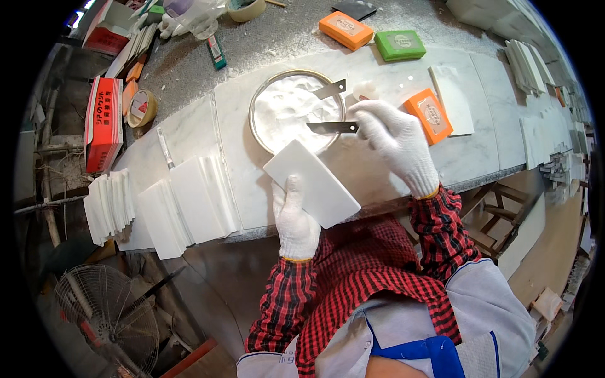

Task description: The person scoops white powder from a metal bowl using a small metal spatula and spreads it onto the surface of white rectangular tiles. The person repeats this process on multiple tiles, applying the powder to different sides and edges.

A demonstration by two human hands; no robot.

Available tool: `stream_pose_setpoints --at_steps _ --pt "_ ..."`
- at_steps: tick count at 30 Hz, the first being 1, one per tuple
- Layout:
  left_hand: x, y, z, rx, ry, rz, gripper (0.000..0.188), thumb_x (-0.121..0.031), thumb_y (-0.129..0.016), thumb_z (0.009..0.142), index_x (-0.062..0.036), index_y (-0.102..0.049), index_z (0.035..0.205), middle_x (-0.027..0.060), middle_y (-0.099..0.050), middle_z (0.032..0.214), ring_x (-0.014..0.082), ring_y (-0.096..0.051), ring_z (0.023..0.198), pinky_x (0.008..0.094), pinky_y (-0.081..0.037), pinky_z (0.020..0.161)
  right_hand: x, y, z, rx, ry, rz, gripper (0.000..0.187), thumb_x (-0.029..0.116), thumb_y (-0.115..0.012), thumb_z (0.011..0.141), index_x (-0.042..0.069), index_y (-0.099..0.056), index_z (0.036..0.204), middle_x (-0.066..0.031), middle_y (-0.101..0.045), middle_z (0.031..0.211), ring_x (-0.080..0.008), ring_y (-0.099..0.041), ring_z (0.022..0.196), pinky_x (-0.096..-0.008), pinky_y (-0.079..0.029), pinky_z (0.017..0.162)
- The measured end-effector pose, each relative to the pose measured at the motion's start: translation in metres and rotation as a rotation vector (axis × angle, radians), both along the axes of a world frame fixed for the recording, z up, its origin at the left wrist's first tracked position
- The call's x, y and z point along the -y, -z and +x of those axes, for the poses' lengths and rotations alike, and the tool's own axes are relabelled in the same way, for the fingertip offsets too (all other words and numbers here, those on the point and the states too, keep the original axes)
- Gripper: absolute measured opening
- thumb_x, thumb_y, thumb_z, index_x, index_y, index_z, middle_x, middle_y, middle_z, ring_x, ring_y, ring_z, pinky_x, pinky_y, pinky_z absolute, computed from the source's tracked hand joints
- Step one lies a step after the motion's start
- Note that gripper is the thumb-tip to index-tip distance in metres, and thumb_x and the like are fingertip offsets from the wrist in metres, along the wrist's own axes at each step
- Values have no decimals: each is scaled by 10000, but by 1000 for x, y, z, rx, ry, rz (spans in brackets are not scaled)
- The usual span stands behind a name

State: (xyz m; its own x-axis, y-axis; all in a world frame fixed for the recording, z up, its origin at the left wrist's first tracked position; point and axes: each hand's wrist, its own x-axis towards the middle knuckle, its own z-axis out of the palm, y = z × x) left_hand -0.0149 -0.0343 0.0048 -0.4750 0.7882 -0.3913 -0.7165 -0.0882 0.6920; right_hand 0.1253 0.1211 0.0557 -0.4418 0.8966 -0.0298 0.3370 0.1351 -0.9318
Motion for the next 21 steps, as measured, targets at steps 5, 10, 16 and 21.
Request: stream_pose_setpoints --at_steps 5,10,16,21 --pt "3 1 -1 -53 49 56 395 -180 -535 1079 -60 -454 1446 58 -580 1331 190 -570 1208 373 -471 1047 -14 23 22 -60 287 49 353 206 -653 993 -17 -650 1268 -98 -710 1036 -134 -666 881 -273 -529 752" --pt "2 3 0 -22 45 75 378 -163 -547 1072 -49 -462 1422 69 -589 1309 186 -591 1176 363 -489 1024 -40 69 5 56 175 230 469 301 -723 923 -18 -647 1258 -154 -697 1129 -204 -684 984 -332 -536 860" --pt "1 3 2 -69 36 70 377 -174 -572 1064 -28 -470 1397 82 -612 1254 171 -608 1134 350 -503 997 -33 46 12 -10 118 30 357 254 -623 982 11 -635 1244 -93 -706 1041 -162 -673 891 -306 -540 778" --pt "4 -1 2 -106 39 -16 386 -179 -568 1065 -3 -465 1393 91 -614 1248 174 -618 1113 343 -523 954 -2 -21 51 -10 -190 -227 339 257 -597 1003 29 -597 1253 -36 -672 949 -93 -635 808 -251 -505 677"
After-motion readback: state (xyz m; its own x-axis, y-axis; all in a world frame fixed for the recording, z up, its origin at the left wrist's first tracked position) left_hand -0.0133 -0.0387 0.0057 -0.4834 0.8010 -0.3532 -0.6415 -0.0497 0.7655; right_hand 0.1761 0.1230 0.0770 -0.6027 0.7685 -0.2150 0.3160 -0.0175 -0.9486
